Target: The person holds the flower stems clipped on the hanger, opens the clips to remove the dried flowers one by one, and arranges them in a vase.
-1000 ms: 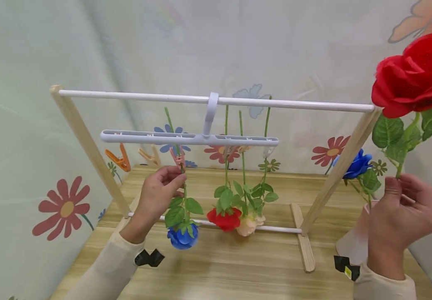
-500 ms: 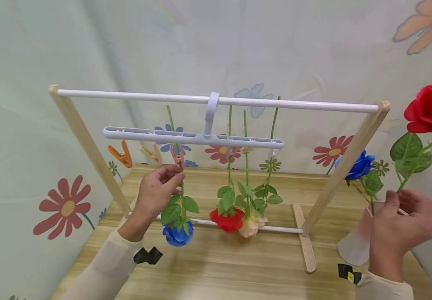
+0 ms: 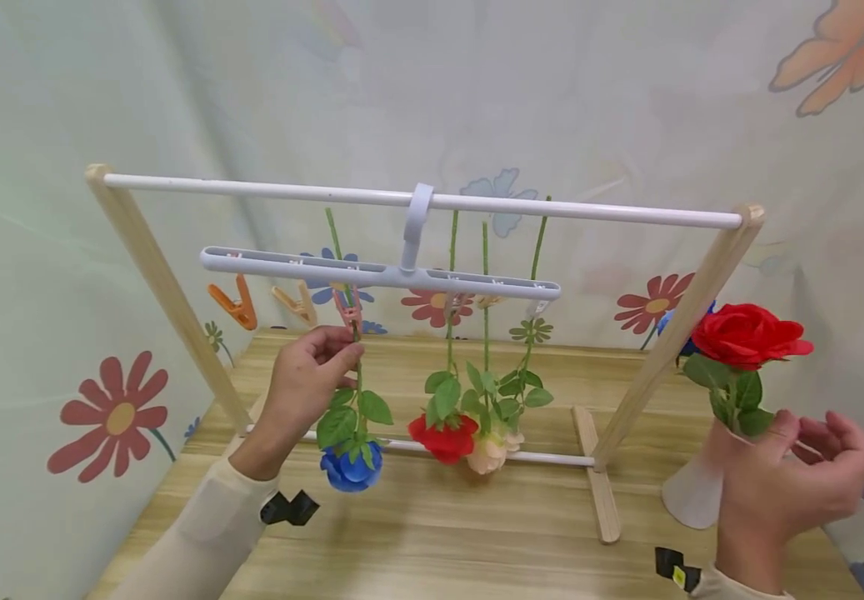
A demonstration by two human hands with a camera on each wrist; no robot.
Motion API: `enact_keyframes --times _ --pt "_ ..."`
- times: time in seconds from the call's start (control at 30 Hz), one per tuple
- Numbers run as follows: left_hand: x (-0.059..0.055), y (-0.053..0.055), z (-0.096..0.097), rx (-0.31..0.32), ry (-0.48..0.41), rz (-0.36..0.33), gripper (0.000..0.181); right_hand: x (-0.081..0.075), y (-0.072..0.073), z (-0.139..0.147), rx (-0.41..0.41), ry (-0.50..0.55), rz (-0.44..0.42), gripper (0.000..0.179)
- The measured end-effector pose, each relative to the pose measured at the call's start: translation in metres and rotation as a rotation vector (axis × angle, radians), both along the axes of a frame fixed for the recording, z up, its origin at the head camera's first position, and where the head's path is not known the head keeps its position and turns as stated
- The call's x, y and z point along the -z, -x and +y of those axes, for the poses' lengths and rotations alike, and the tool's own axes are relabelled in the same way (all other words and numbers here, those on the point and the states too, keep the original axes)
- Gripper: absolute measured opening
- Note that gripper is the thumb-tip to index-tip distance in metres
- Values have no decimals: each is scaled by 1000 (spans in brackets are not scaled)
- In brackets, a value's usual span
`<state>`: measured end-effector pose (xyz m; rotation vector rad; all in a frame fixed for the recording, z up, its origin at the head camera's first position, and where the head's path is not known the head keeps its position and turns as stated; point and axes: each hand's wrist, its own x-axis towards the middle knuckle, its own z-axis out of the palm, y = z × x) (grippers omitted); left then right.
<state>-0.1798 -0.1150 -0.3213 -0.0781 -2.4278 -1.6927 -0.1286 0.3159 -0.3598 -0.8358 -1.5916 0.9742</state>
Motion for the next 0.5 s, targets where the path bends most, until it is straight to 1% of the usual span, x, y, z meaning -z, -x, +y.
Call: enact_keyframes --times 0.07,0.13,0.17,0.27,0.4,0.5 --pt "0 1 0 6 -5 5 29 1 -1 -14 -4 -82 37 32" --pt "1 2 1 10 -15 7 27 1 -1 -28 -34 -147 77 29" --pt "1 3 1 13 -22 9 27 0 0 -36 -57 -159 92 29" --pt "1 3 1 18 -25 9 26 -4 3 -59 -164 -149 152 25" --pt "0 3 0 14 -17 8 27 -8 10 -89 -351 -116 279 23" --pt "0 2 0 16 -17 15 28 -9 15 -111 -459 -128 326 23"
